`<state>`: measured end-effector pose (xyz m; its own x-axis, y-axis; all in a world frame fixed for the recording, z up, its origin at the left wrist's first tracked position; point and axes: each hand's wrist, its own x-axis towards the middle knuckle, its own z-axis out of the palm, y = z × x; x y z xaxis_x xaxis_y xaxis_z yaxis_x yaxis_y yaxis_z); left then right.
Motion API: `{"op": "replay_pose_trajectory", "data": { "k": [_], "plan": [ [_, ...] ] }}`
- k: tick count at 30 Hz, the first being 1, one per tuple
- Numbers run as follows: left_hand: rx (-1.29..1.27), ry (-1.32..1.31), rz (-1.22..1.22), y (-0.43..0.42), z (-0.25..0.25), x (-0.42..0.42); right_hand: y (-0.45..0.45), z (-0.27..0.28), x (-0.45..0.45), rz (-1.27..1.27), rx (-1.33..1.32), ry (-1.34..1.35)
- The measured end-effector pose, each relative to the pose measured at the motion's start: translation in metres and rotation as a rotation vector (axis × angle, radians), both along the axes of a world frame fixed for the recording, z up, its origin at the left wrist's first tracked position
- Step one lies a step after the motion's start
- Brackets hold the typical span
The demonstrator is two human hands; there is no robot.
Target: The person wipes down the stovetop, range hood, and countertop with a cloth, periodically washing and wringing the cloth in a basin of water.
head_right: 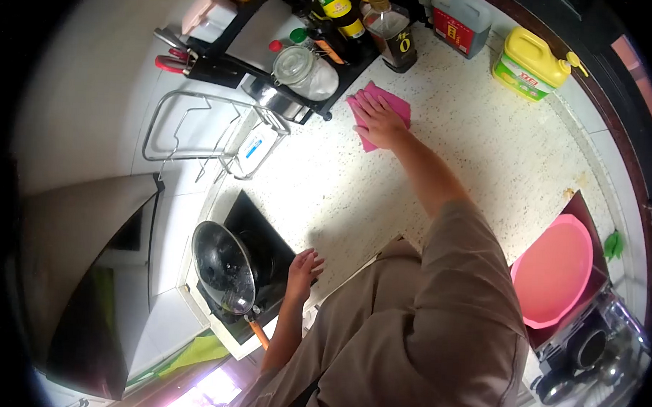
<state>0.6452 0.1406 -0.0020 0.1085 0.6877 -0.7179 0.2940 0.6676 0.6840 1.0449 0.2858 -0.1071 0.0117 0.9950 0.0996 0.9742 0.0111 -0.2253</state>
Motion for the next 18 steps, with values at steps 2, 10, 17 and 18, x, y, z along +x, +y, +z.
{"op": "replay_pose_trajectory", "data": {
  "k": [2,10,17,18],
  "plan": [
    [-0.026,0.033,-0.023,0.001,0.0,0.002,0.018,-0.005,0.011,-0.144,0.009,0.014],
    [-0.022,0.036,-0.061,0.007,0.006,0.0,0.016,-0.021,0.01,-0.577,0.237,0.138],
    [-0.007,-0.017,-0.023,0.001,0.016,-0.011,-0.085,0.0,0.062,-0.678,-0.102,-0.05],
    [-0.007,-0.015,-0.008,-0.001,0.016,-0.015,-0.087,0.005,0.073,-0.803,-0.149,-0.123]
  ]
}}
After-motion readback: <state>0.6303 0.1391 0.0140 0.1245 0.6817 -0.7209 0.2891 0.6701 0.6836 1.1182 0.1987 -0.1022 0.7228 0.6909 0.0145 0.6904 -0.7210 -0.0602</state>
